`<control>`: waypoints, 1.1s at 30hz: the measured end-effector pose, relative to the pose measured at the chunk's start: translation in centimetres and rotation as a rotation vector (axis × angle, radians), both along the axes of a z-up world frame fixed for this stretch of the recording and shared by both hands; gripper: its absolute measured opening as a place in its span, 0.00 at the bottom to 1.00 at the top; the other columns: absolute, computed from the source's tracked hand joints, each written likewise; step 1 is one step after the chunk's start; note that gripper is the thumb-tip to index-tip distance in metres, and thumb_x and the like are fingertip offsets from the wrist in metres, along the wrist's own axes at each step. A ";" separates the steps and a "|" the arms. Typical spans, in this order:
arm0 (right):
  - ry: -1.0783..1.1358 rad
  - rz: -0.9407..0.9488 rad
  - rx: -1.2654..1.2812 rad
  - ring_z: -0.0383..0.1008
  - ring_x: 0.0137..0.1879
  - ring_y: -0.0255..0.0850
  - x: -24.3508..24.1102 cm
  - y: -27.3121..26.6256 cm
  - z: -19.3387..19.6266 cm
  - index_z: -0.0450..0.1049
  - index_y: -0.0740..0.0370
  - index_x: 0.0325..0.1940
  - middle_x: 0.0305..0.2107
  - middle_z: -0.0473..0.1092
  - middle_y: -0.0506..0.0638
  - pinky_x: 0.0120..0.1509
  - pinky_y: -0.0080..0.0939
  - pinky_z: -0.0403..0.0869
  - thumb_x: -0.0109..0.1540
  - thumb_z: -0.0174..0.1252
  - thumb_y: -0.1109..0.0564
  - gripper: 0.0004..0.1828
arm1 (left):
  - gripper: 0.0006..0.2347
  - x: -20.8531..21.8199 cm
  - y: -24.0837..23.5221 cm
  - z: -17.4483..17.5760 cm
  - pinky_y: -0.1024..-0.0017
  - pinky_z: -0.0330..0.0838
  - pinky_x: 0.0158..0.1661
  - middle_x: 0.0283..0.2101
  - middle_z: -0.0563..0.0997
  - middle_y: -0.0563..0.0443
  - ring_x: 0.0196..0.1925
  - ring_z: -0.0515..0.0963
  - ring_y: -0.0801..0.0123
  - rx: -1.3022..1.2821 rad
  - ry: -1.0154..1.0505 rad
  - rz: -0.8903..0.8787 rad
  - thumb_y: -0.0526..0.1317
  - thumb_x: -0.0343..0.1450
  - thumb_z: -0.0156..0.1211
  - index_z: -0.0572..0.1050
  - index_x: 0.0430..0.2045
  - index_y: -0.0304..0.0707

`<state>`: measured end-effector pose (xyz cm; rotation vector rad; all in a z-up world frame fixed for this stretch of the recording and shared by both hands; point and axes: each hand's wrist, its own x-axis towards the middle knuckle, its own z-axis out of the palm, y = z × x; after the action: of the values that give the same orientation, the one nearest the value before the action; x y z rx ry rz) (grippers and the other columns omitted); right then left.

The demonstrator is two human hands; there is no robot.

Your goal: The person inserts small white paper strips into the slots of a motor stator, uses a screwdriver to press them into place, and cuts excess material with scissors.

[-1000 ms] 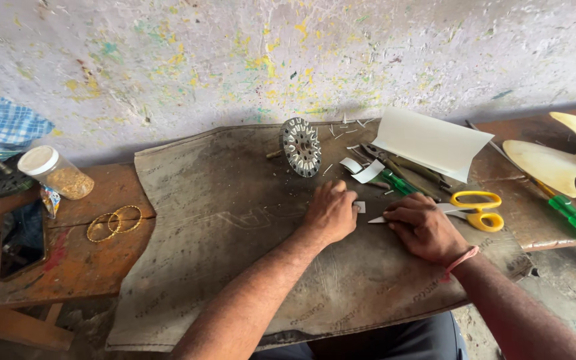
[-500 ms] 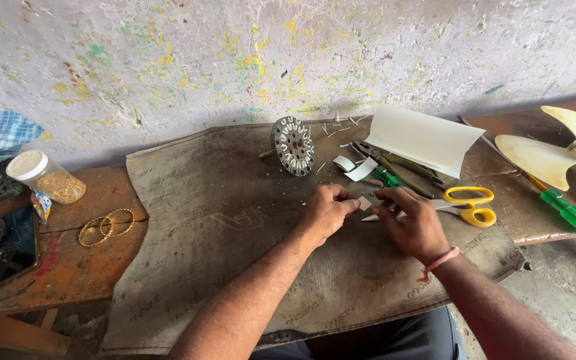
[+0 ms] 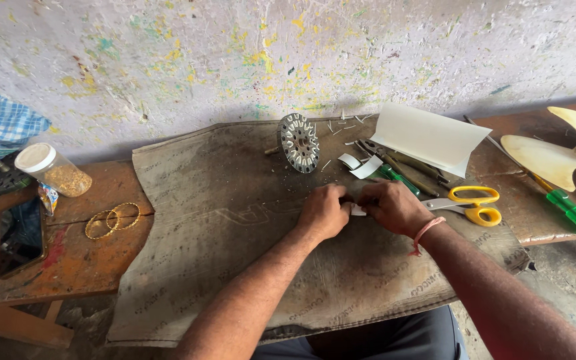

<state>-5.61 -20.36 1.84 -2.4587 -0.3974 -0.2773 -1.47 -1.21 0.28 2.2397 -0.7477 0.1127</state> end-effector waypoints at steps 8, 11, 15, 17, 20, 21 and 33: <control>-0.012 -0.033 -0.025 0.81 0.40 0.48 0.1 0.0 -0.2 0.81 0.60 0.37 0.32 0.78 0.53 0.45 0.46 0.78 0.54 0.66 0.62 0.08 | 0.08 -0.3 -0.4 0.1 0.54 0.76 0.47 0.41 0.81 0.41 0.47 0.82 0.49 0.119 0.019 0.053 0.37 0.66 0.67 0.78 0.32 0.34; 0.057 -0.040 0.006 0.81 0.40 0.48 0.2 -0.1 -0.4 0.82 0.58 0.38 0.33 0.77 0.52 0.45 0.46 0.77 0.54 0.68 0.60 0.08 | 0.09 -0.4 -0.4 0.2 0.55 0.76 0.47 0.41 0.80 0.42 0.47 0.82 0.51 0.142 0.041 0.053 0.39 0.66 0.68 0.77 0.33 0.33; 0.028 -0.007 -0.061 0.80 0.40 0.47 0.9 -0.3 -0.7 0.83 0.57 0.36 0.31 0.77 0.51 0.45 0.46 0.77 0.53 0.67 0.60 0.08 | 0.09 -0.4 -0.4 0.3 0.54 0.76 0.47 0.41 0.81 0.42 0.48 0.81 0.50 0.128 0.019 0.045 0.40 0.66 0.68 0.78 0.32 0.34; 0.005 0.009 -0.108 0.77 0.39 0.49 1.1 -0.2 -0.8 0.84 0.57 0.36 0.29 0.75 0.51 0.44 0.47 0.76 0.53 0.68 0.59 0.08 | 0.09 -0.3 -0.2 0.2 0.53 0.75 0.47 0.41 0.81 0.42 0.48 0.81 0.49 0.106 0.009 0.041 0.40 0.66 0.69 0.78 0.31 0.34; -0.068 0.042 -0.117 0.76 0.40 0.49 1.1 -0.3 -1.0 0.83 0.57 0.35 0.28 0.73 0.52 0.44 0.48 0.75 0.52 0.68 0.59 0.07 | 0.08 -0.1 0.0 0.2 0.53 0.75 0.47 0.41 0.82 0.42 0.48 0.81 0.48 0.062 0.015 0.018 0.40 0.65 0.69 0.79 0.31 0.36; -0.095 0.048 -0.121 0.75 0.40 0.50 1.0 -0.4 -1.1 0.83 0.58 0.34 0.28 0.73 0.52 0.45 0.49 0.74 0.52 0.68 0.59 0.07 | 0.07 0.0 0.1 0.2 0.53 0.75 0.47 0.41 0.82 0.43 0.47 0.81 0.49 0.042 0.020 0.003 0.40 0.65 0.69 0.80 0.31 0.38; -0.239 0.059 -0.165 0.71 0.42 0.50 0.1 -0.1 -0.9 0.82 0.58 0.31 0.28 0.73 0.48 0.46 0.49 0.73 0.51 0.69 0.60 0.06 | 0.05 0.0 0.2 0.1 0.54 0.76 0.41 0.37 0.80 0.46 0.42 0.82 0.49 0.080 -0.086 -0.055 0.35 0.66 0.66 0.78 0.28 0.33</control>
<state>-5.56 -20.49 0.92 -2.5769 -0.6158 -0.5350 -1.51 -1.01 0.42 2.2994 -0.8735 0.1553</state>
